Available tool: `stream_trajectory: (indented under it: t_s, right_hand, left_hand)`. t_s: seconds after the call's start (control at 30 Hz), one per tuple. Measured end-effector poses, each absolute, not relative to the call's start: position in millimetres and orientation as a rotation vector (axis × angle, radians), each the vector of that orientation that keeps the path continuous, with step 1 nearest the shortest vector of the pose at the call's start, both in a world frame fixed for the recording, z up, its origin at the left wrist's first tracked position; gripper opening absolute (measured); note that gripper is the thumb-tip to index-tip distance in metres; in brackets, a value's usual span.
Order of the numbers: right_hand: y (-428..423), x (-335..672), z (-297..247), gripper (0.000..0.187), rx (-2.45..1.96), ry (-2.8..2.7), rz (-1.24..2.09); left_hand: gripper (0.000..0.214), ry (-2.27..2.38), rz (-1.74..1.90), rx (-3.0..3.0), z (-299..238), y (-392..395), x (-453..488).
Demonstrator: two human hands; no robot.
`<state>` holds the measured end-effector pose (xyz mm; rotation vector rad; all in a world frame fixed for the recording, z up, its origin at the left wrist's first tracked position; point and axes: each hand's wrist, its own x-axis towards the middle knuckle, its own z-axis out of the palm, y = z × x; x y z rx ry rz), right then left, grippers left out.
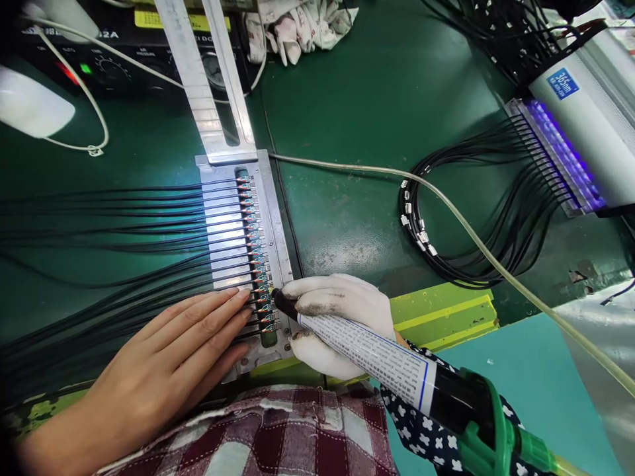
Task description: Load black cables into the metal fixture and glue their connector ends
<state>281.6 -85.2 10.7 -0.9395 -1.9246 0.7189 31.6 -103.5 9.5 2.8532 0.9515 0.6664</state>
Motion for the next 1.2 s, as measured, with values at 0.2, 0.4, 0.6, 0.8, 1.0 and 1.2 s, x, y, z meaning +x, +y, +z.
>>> stream_trajectory:
  t_s: [0.2,0.4,0.6,0.8,1.0,1.2]
  right_hand:
    - [-85,281,13,0.016,-0.918,-1.92,0.679]
    - [-91,280,20,0.011,-0.875,-1.92,0.581]
    - [-96,280,17,0.012,-0.886,-1.976,0.583]
    - [-97,280,14,0.015,-0.927,-1.949,0.632]
    - [-96,281,16,0.015,-0.922,-1.954,0.648]
    - [-99,281,12,0.014,-0.909,-1.94,0.648]
  left_hand:
    - [0.027,0.96,0.664,2.856,8,-104,31]
    - [0.026,0.917,0.68,2.875,11,-109,31]
    - [0.025,0.894,0.67,2.887,10,-110,32]
    - [0.026,0.914,0.664,2.879,11,-110,31]
    - [0.025,0.912,0.641,2.863,13,-108,32]
    - [0.023,0.936,0.662,2.855,13,-108,33]
